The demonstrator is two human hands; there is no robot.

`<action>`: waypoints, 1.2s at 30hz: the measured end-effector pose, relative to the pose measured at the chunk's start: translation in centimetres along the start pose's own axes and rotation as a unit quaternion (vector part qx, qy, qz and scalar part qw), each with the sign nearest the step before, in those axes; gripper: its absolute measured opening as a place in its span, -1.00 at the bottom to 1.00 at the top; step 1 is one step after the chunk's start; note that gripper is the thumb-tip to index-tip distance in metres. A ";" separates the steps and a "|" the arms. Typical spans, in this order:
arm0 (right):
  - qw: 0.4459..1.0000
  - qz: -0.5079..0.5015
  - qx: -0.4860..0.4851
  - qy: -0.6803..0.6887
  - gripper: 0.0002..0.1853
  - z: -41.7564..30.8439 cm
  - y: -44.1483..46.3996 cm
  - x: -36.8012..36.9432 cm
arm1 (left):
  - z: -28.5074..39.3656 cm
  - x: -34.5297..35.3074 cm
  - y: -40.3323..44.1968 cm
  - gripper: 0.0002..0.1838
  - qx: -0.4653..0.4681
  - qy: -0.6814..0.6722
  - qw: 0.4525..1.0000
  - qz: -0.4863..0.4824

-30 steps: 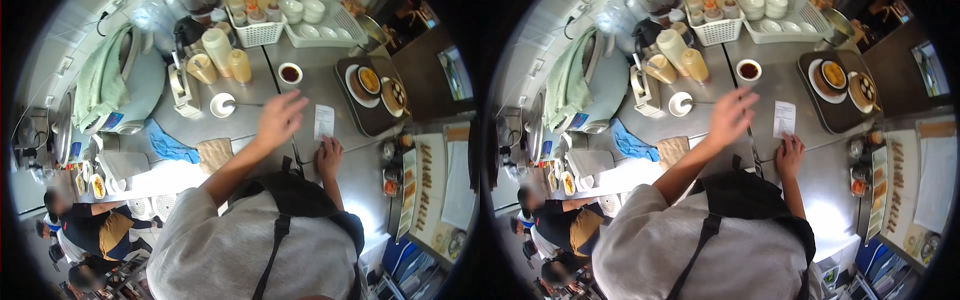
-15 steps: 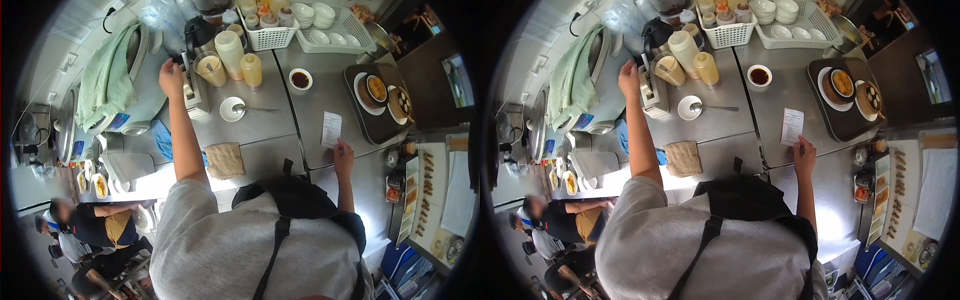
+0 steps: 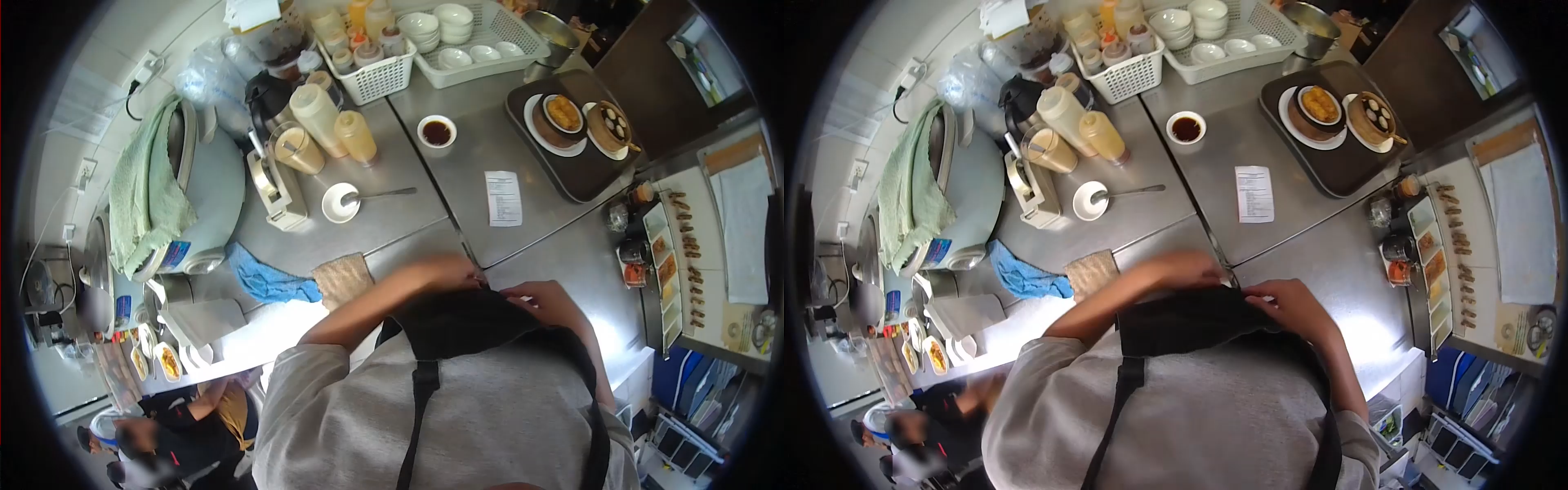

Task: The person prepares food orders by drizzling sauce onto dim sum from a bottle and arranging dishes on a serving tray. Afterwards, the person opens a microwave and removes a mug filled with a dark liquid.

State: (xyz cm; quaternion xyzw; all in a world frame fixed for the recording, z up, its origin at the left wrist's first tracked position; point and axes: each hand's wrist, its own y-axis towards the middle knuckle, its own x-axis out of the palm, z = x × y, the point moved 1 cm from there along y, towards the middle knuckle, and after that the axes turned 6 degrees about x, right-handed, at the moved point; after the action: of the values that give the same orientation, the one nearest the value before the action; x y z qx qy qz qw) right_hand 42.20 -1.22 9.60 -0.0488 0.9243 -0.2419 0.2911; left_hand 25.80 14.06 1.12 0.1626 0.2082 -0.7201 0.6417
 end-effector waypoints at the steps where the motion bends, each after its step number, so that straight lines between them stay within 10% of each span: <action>1: 0.999 -0.002 -0.007 -0.034 -0.79 0.7 -0.2 0.6 | -1.5 1.9 1.1 -0.72 -0.013 -0.023 0.999 -0.025; 11: 0.991 0.074 -0.090 -0.064 -0.75 3.7 -1.5 1.6 | 1.3 -0.7 4.6 -0.65 -0.055 -0.064 0.992 -0.093; 13: 0.992 0.085 -0.089 -0.039 -0.73 3.3 -1.1 1.6 | -2.1 -1.5 6.1 -0.53 -0.111 0.046 0.983 0.141; 19: 0.931 0.326 -0.024 0.162 -0.51 10.2 7.5 2.3 | -6.7 -2.1 12.1 -0.03 -0.311 0.203 0.878 0.303; 22: 0.921 0.376 0.016 0.096 -0.43 15.0 13.1 2.7 | -8.0 -0.4 14.4 -0.22 -0.238 0.253 0.888 0.301; 24: 0.891 0.272 -0.093 0.352 -0.42 16.4 15.6 3.0 | -7.8 -0.7 14.9 -0.29 -0.228 0.196 0.908 0.293; 26: 0.872 0.287 -0.075 0.389 -0.44 16.8 15.0 3.6 | -7.1 -1.6 14.8 -0.56 -0.101 0.054 0.933 0.342; 30: 0.860 0.348 -0.053 0.371 -0.53 14.8 11.2 4.2 | 1.2 -14.3 16.4 -0.80 0.119 0.196 0.897 0.378; 36: 0.892 0.407 -0.076 0.182 -0.67 13.2 10.0 4.2 | 22.4 -38.4 20.1 -0.61 0.376 0.475 0.564 0.561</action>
State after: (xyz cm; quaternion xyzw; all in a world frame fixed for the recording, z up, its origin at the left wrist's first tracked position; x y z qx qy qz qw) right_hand 46.65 1.08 -6.77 0.3542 0.9157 -0.0359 0.1865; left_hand 51.23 33.76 37.79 0.7918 0.0598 -0.0477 0.6059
